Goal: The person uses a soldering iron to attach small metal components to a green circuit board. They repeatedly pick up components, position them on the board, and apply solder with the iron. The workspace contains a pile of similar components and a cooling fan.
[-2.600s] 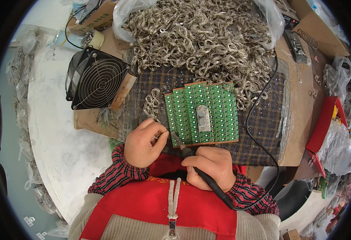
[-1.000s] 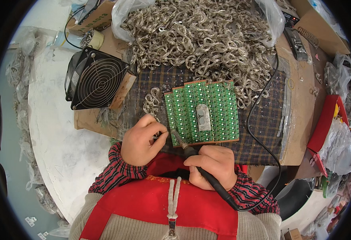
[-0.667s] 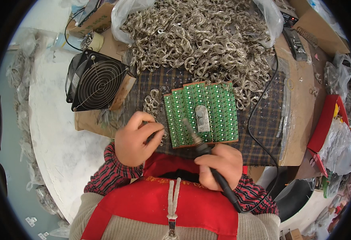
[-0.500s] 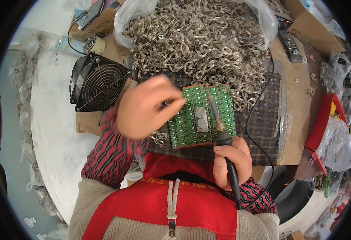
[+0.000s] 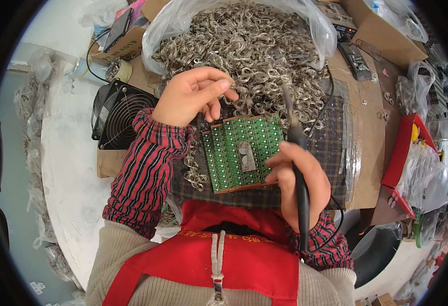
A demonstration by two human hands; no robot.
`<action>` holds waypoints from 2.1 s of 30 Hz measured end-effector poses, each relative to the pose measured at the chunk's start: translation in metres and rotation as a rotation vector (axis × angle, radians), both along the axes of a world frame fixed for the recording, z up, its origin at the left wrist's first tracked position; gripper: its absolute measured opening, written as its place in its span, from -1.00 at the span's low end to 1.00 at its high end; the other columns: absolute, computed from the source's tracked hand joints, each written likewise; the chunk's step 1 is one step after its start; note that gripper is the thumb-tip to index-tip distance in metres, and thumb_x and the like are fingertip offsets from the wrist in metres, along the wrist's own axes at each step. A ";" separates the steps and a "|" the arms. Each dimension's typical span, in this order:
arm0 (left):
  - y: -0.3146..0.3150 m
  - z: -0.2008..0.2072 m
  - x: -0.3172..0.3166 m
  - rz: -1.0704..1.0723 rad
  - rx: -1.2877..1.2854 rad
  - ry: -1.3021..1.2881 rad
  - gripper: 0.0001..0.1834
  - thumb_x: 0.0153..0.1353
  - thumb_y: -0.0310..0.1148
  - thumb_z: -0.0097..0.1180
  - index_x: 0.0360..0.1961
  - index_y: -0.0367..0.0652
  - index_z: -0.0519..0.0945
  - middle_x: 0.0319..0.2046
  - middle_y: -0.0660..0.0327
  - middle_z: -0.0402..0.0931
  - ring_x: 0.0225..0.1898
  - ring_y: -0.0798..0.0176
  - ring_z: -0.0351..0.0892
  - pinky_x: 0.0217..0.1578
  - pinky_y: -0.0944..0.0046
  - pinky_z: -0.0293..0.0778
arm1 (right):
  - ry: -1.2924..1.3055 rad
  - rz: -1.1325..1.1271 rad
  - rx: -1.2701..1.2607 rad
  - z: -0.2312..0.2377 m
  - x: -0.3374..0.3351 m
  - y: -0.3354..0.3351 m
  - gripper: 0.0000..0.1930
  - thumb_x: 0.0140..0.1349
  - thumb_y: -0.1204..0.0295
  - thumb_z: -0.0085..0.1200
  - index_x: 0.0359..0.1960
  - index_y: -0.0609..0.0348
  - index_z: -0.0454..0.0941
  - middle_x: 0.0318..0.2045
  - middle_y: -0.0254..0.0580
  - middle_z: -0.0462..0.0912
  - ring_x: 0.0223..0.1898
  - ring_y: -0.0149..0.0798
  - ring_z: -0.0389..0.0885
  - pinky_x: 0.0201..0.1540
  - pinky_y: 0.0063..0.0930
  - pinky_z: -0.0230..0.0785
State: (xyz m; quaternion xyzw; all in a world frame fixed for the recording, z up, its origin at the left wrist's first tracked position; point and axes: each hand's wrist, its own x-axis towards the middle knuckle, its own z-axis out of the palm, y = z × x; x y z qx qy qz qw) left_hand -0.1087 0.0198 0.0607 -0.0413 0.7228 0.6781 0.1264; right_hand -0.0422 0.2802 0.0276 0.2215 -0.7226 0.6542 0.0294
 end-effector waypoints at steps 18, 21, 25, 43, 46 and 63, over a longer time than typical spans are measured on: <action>0.041 0.011 0.055 -0.113 0.115 0.106 -0.81 0.40 -0.61 0.11 -0.03 -0.31 0.42 -0.21 0.15 0.52 -0.32 0.40 0.61 -0.33 0.40 0.60 | 0.410 -0.185 -0.044 0.004 -0.041 -0.047 -0.74 0.19 0.69 0.32 -0.14 0.23 0.55 -0.31 -0.11 0.73 -0.33 -0.21 0.71 -0.20 -0.42 0.53; 0.041 0.012 0.064 -0.054 0.064 0.173 -0.84 0.38 -0.61 0.15 -0.07 -0.34 0.48 -0.20 0.13 0.52 -0.33 0.39 0.63 -0.38 0.42 0.60 | 0.490 -0.200 -0.006 0.001 -0.045 -0.044 -0.75 0.17 0.71 0.31 -0.17 0.21 0.55 -0.29 -0.11 0.72 -0.35 -0.17 0.69 -0.25 -0.35 0.52; 0.038 0.009 0.069 -0.042 -0.175 0.318 -0.91 0.36 -0.57 0.21 -0.19 -0.39 0.57 -0.23 0.15 0.51 -0.39 0.41 0.62 -0.47 0.46 0.56 | 0.487 -0.040 0.070 -0.001 -0.042 -0.037 -0.73 0.20 0.71 0.28 -0.12 0.19 0.52 -0.33 -0.17 0.67 -0.34 -0.18 0.64 -0.22 -0.37 0.51; 0.042 -0.013 0.086 0.040 -0.024 0.187 -0.92 0.34 -0.55 0.24 -0.23 -0.38 0.61 -0.31 0.23 0.43 -0.50 0.45 0.57 -0.54 0.46 0.49 | 0.070 -0.047 -0.009 -0.006 -0.012 -0.040 -0.65 0.28 0.68 0.23 0.06 0.26 0.45 -0.18 -0.12 0.72 -0.12 -0.22 0.71 -0.01 -0.38 0.52; 0.042 -0.015 0.089 0.065 0.014 0.108 -0.92 0.35 -0.54 0.23 -0.23 -0.37 0.61 -0.32 0.24 0.44 -0.50 0.47 0.56 -0.54 0.47 0.47 | 0.173 -0.078 0.046 -0.011 -0.011 -0.038 -0.62 0.20 0.68 0.31 0.00 0.24 0.45 -0.30 -0.18 0.70 -0.26 -0.23 0.68 -0.11 -0.40 0.51; 0.029 -0.030 0.098 -0.011 -0.407 0.073 -0.88 0.24 -0.46 0.31 -0.37 -0.25 0.61 -0.48 0.24 0.48 -0.58 0.45 0.45 -0.54 0.36 0.32 | 0.148 0.026 0.044 -0.025 0.003 -0.023 -0.65 0.21 0.58 0.29 0.04 0.25 0.53 -0.08 -0.01 0.73 -0.07 0.03 0.71 0.03 -0.25 0.52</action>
